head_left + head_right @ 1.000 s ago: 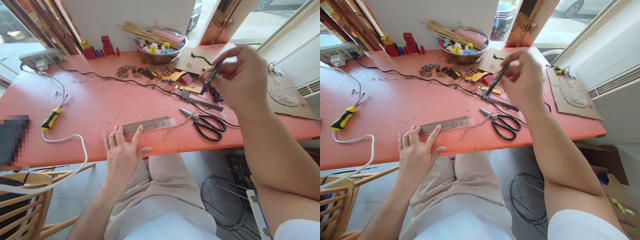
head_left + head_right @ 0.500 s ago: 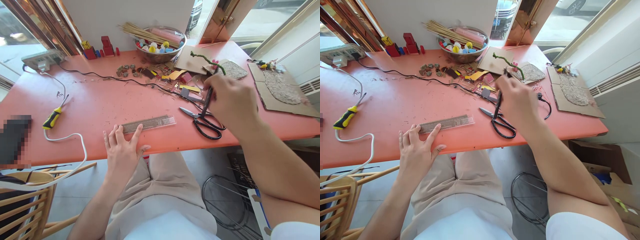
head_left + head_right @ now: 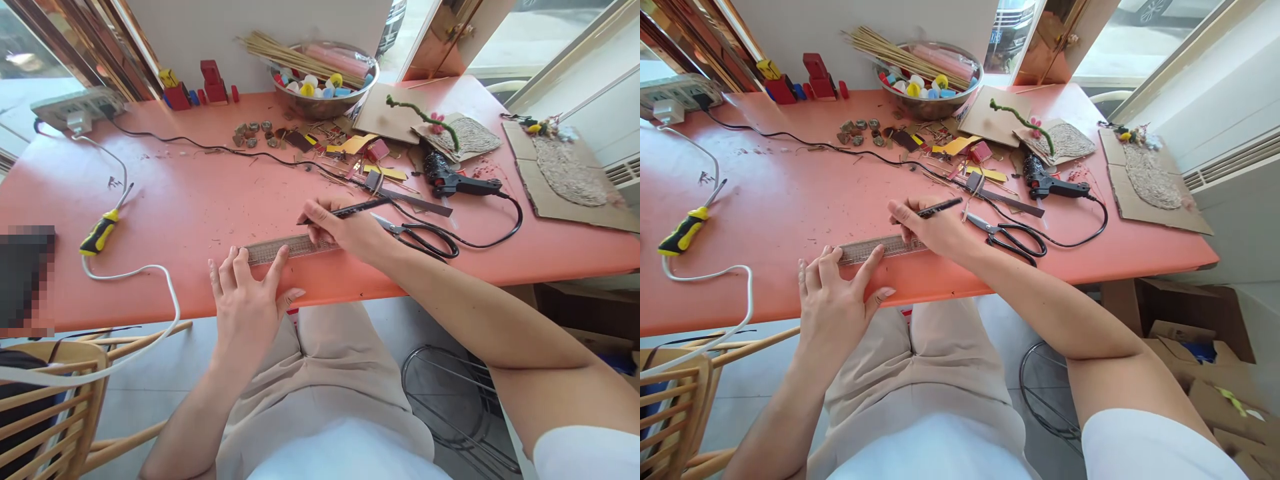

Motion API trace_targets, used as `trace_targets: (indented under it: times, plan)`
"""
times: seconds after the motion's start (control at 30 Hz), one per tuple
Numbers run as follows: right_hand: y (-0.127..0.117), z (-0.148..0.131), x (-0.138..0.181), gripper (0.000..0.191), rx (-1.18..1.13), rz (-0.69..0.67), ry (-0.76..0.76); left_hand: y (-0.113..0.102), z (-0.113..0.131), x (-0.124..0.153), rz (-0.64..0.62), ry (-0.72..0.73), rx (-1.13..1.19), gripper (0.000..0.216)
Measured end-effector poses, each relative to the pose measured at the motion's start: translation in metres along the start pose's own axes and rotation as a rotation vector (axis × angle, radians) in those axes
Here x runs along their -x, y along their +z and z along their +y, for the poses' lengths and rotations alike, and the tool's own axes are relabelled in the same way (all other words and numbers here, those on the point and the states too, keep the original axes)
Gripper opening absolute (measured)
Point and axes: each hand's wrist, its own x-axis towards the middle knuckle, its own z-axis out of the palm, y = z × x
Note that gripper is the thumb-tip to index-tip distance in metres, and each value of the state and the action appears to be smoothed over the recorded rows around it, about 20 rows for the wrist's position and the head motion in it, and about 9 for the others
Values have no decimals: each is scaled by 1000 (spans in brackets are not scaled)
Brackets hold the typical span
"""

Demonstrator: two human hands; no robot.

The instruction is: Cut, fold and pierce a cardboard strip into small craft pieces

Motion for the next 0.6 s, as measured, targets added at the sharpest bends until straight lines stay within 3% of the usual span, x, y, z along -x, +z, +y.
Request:
trace_targets:
  times: [0.17, 0.33, 0.6]
  plan:
    - [5, 4, -3, 60, 206, 147, -74, 0, 1, 0, -17, -12, 20, 57]
    - [4, 8, -4, 34, 239, 227, -105, 0, 3, 0, 8, 7, 3, 59]
    - [2, 11, -8, 31, 364, 249, -139, 0, 3, 0, 3, -7, 15, 59]
